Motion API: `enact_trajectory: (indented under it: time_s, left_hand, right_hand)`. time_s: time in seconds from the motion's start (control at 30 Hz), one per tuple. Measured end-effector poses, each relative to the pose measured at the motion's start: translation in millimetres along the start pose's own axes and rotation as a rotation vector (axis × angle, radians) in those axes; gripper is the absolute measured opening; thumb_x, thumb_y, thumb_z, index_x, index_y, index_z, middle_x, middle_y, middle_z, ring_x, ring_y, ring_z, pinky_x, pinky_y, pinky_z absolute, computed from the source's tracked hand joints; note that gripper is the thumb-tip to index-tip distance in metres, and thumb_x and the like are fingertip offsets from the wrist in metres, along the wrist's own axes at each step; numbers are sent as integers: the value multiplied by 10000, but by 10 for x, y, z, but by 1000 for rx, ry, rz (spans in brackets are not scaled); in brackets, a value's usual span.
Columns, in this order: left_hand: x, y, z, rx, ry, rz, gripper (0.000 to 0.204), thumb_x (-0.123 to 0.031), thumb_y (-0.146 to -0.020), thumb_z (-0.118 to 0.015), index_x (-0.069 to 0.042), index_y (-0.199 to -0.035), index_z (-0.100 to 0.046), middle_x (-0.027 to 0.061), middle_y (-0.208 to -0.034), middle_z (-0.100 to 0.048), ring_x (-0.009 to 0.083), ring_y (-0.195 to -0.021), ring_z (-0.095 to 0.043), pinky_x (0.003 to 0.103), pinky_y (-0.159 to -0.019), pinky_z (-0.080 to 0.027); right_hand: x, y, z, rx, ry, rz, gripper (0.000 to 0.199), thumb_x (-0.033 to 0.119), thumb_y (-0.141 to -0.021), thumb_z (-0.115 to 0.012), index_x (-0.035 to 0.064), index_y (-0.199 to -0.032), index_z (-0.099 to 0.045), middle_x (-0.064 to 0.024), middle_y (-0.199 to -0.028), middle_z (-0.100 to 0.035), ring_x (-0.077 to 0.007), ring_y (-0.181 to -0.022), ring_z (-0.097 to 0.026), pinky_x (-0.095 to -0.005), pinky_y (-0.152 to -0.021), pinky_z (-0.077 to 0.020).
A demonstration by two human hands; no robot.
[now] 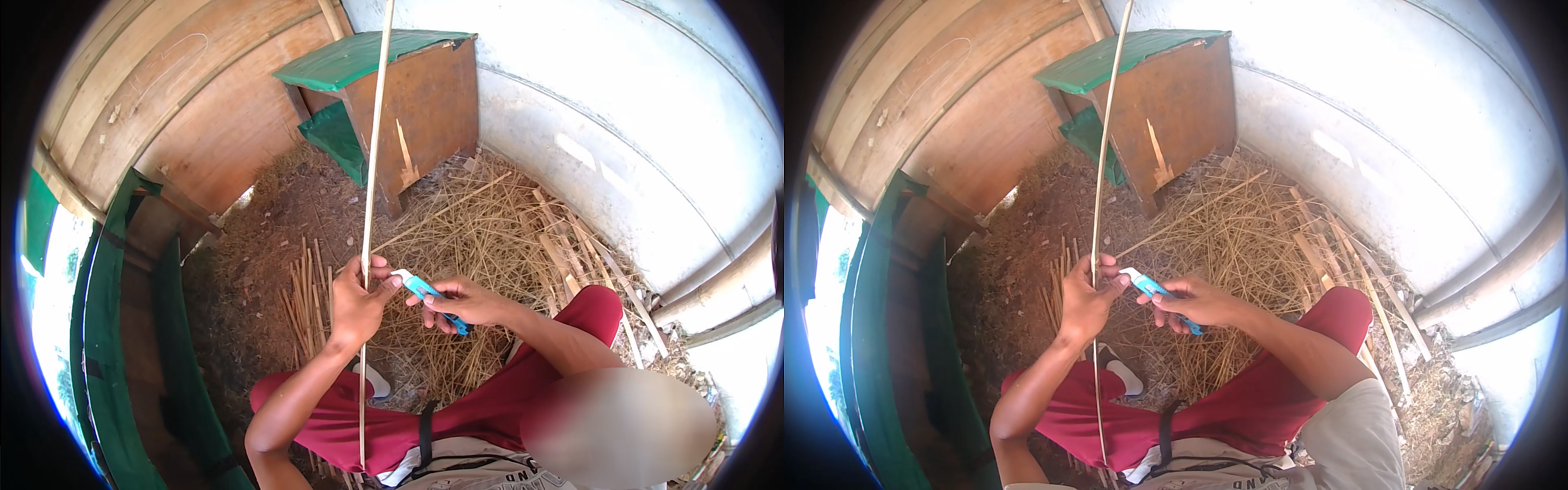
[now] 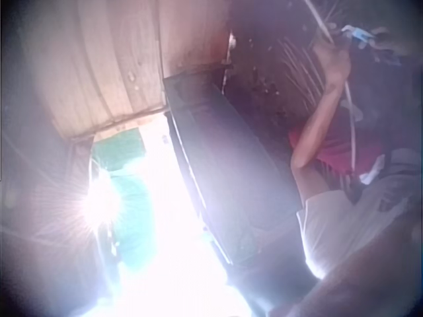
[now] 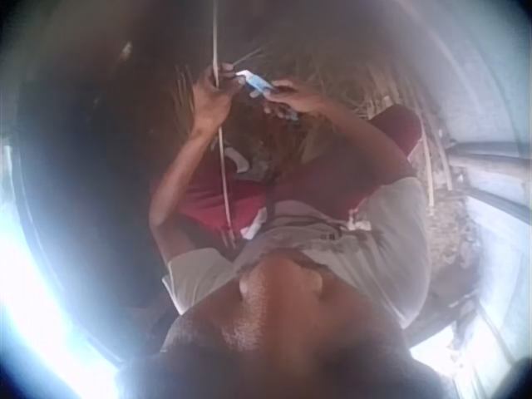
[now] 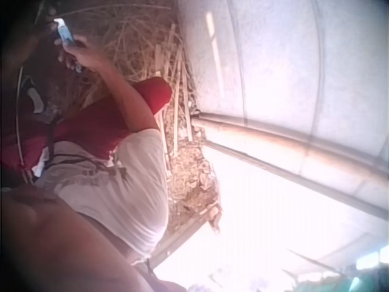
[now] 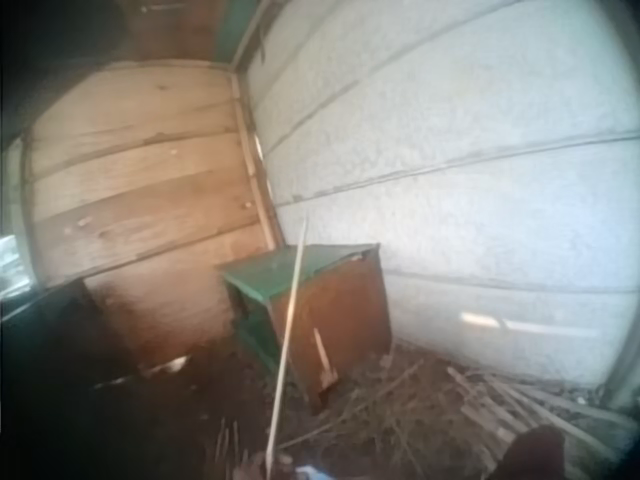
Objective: The person sits on the ground and uses a utility knife to shave thin strips from a long bamboo stick. They repeatedly scrape along the length of the stick to remove the outer layer, creating a pile of shavings on the ground.
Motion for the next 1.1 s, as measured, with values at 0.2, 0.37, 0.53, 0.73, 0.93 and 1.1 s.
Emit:
enact_trajectory:
  time_s: [0.2, 0.37, 0.53, 0.73, 0.93, 1.1]
  left_hand:
    - [75, -8, 45, -3, -7, 3, 286, 1, -857, -718, 39, -1095, -566, 95, -914, -665, 122, -849, -649, 235, -732, -529]
    - [74, 12, 113, 10, -73, -45, 215, -43, -882, -699, 32, -1047, -583, 66, -821, -658, 109, -814, -641, 237, -695, -511]
    - [260, 135, 72, 128, -100, 270, 202, -149, -895, -706, 25, -961, -628, 16, -673, -612, 89, -633, -585, 259, -536, -456]
    - [699, 381, 15, 125, -354, 169, 237, -200, -873, -708, 33, -910, -686, 36, -603, -598, 80, -520, -547, 264, -477, -421]
    - [722, 474, -55, 134, -439, 282, 263, -203, -807, -721, 39, -905, -691, 168, -690, -662, 222, -621, -657, 355, -616, -511]
    - [802, 486, -91, 184, -467, 308, 318, -211, -769, -749, 41, -943, -659, 213, -775, -675, 289, -723, -684, 376, -696, -526]
  right_hand:
    - [-16, 0, -20, 17, -131, -8, 412, 311, -1051, -461, 0, -1299, -566, -43, -771, -618, -91, -578, -566, -246, -529, -463]
    - [144, 39, 146, -89, -86, 53, 400, 300, -1057, -443, -19, -1248, -590, -8, -688, -572, -73, -531, -513, -240, -485, -413]
    - [305, 136, 429, -585, 716, 143, 393, 369, -1036, -449, 9, -1042, -605, -86, -678, -573, -220, -559, -576, -385, -526, -462]
    - [250, 55, 99, -569, 1061, 382, 373, 346, -1007, -490, 8, -879, -581, -144, -587, -568, -339, -522, -590, -465, -521, -491]
    - [-23, -46, -48, -500, 1129, 337, 448, 398, -982, -522, -4, -829, -649, -144, -516, -586, -328, -428, -585, -442, -442, -490]
    - [-25, -72, -28, -517, 1076, 338, 530, 468, -957, -541, 7, -728, -665, -134, -485, -574, -308, -414, -583, -421, -427, -488]
Point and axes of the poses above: each hand's wrist, its own y-axis away from the middle knuckle, its own z-axis out of the back of the hand, x = y × z, the point moved 7 cm from there along -y, towards the middle knuckle
